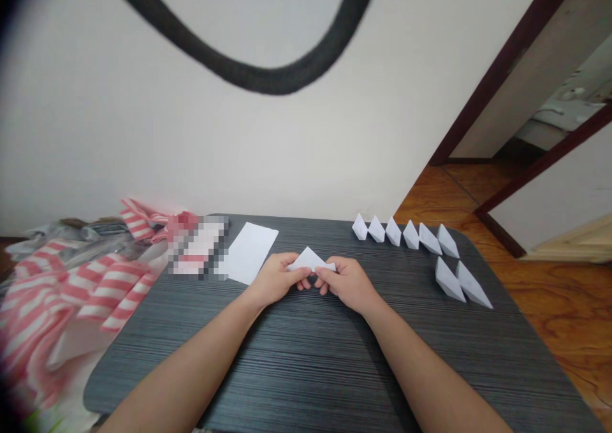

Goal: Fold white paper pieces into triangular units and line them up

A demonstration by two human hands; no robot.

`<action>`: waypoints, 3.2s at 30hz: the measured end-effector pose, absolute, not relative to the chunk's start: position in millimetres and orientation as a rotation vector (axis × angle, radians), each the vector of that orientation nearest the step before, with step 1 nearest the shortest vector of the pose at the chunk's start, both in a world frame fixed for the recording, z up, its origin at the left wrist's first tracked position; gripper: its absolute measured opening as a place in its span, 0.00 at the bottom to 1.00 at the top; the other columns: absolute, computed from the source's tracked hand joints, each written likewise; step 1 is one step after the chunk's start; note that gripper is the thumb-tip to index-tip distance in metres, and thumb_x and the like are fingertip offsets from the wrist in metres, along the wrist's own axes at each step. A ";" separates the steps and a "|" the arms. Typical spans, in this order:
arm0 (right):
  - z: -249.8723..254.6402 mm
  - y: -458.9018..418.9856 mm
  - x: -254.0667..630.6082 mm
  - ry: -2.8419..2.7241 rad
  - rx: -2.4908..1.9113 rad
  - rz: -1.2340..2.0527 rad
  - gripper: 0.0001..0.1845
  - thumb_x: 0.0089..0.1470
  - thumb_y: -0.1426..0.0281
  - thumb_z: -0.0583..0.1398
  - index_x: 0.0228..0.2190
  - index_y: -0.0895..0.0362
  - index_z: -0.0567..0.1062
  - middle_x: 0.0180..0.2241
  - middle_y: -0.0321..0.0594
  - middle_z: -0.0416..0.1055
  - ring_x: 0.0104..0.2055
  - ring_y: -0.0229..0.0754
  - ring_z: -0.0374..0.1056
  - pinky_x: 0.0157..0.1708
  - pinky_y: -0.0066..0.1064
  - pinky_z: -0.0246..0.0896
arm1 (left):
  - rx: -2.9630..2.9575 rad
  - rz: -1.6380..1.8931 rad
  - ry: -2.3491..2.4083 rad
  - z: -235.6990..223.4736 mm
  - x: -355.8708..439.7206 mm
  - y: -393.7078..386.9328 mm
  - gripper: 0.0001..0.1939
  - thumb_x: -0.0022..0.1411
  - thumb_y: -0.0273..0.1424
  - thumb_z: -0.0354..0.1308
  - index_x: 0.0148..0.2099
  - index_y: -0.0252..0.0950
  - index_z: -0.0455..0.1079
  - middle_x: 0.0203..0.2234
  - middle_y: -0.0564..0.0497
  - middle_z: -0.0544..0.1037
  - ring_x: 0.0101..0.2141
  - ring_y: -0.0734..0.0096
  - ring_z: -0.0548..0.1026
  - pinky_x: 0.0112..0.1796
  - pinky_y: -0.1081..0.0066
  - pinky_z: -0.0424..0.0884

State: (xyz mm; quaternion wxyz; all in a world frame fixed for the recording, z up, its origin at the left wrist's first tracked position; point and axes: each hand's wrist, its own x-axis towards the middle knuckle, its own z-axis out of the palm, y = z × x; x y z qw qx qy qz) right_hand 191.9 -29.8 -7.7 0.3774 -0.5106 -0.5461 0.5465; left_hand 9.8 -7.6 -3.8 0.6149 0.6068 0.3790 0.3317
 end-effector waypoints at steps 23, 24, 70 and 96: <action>-15.1 -24.2 202.9 -1.169 -1.272 1.326 0.16 0.51 0.59 0.58 0.22 0.59 0.70 0.15 0.36 0.69 0.13 0.30 0.56 0.13 0.24 0.45 | 1.076 0.965 0.879 -14.9 7.8 2.3 0.15 0.57 0.37 0.55 0.40 0.29 0.66 0.28 0.44 0.77 0.23 0.74 0.74 0.25 0.75 0.69; -14.4 -24.5 203.3 -1.174 -1.278 1.323 0.16 0.50 0.59 0.58 0.21 0.59 0.70 0.15 0.36 0.69 0.13 0.30 0.57 0.13 0.24 0.46 | 1.105 0.958 0.884 -14.3 7.6 1.8 0.15 0.57 0.38 0.55 0.40 0.29 0.66 0.26 0.45 0.77 0.22 0.74 0.73 0.25 0.75 0.68; -3.2 -32.3 202.1 -1.897 -1.193 0.649 0.04 0.54 0.72 0.55 0.32 0.55 0.70 0.45 0.43 0.64 0.25 0.33 0.62 0.26 0.29 0.61 | 1.649 0.801 1.018 -9.7 8.5 -8.8 0.11 0.62 0.37 0.46 0.42 0.36 0.63 0.18 0.57 0.67 0.18 0.78 0.67 0.22 0.78 0.63; -7.9 -26.8 206.9 -1.969 -1.301 0.453 0.03 0.54 0.72 0.56 0.32 0.55 0.70 0.40 0.42 0.67 0.34 0.40 0.65 0.34 0.32 0.60 | 1.680 0.818 0.971 -6.6 9.9 -10.2 0.11 0.62 0.36 0.46 0.40 0.36 0.64 0.20 0.55 0.69 0.20 0.77 0.69 0.25 0.76 0.66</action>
